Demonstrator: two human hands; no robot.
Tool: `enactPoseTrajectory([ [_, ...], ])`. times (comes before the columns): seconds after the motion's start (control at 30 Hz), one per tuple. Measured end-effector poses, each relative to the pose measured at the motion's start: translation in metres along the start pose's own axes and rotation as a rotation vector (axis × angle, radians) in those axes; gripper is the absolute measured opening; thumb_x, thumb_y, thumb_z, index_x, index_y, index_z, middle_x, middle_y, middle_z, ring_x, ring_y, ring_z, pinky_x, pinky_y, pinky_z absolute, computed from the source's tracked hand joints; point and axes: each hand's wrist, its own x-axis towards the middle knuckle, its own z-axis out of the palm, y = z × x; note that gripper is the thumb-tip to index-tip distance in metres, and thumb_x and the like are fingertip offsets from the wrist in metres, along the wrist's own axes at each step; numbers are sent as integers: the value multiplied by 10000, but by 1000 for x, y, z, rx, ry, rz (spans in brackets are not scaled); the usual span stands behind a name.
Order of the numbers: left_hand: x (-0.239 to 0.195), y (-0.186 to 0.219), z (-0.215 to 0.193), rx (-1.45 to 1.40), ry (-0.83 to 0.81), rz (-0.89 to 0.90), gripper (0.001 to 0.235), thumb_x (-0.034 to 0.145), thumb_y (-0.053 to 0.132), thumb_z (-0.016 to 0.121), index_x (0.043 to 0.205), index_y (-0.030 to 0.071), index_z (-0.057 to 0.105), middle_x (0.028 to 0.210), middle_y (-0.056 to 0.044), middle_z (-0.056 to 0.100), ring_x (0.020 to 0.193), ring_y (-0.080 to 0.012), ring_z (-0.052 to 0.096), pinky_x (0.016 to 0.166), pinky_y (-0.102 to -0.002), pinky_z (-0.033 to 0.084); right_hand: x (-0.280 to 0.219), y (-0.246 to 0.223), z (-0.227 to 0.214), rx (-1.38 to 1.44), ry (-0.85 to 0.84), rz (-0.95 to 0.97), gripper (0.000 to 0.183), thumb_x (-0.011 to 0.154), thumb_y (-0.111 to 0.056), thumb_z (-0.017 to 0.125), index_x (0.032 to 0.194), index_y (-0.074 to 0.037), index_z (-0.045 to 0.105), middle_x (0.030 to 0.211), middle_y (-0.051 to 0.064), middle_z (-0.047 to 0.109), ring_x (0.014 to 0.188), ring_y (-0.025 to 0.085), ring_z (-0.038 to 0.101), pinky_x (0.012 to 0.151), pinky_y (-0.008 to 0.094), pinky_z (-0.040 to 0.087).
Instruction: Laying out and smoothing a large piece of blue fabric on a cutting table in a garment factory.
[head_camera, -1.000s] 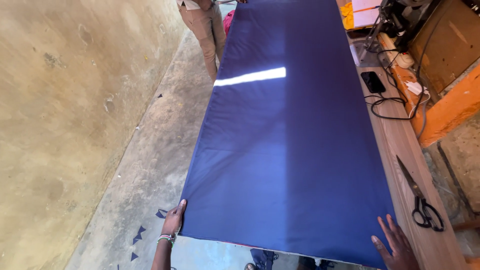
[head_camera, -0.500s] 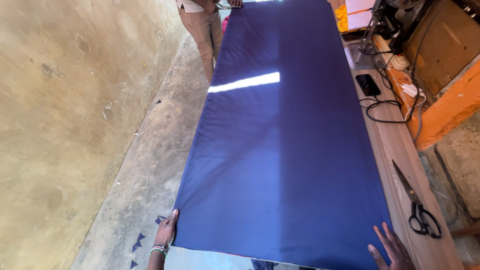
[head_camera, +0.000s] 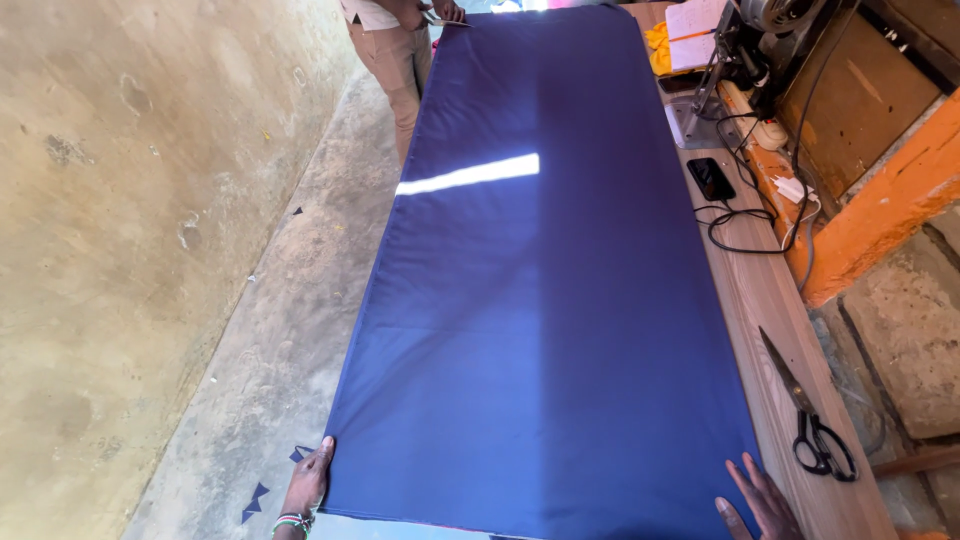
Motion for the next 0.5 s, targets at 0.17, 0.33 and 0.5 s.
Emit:
enactPoseTrajectory([
  [0.17, -18, 23, 1, -43, -32, -57, 706, 936, 489, 596, 1348, -77, 686, 1392, -210, 672, 1262, -279, 624, 1050, -382, 493, 1, 11, 11, -51, 30, -7, 633, 902, -448, 576, 1523, -346, 501, 1687, -45, 390, 1526, 203, 401, 1180, 427, 386],
  [0.33, -3, 4, -2, 42, -21, 8, 686, 926, 500, 604, 1306, -58, 725, 1418, -184, 665, 1342, -238, 594, 1094, -343, 451, 11, 22, 13, -74, -112, 107, 657, 909, -483, 556, 1550, -395, 444, 1705, -83, 331, 1562, 184, 331, 1194, 459, 367],
  [0.5, -20, 20, -1, 31, -35, -22, 751, 907, 547, 577, 1358, -44, 684, 1443, -175, 644, 1336, -260, 596, 1095, -361, 467, 4, -8, -5, 0, -96, 124, 618, 921, -459, 547, 1530, -369, 482, 1698, -79, 347, 1567, 177, 322, 1222, 460, 341],
])
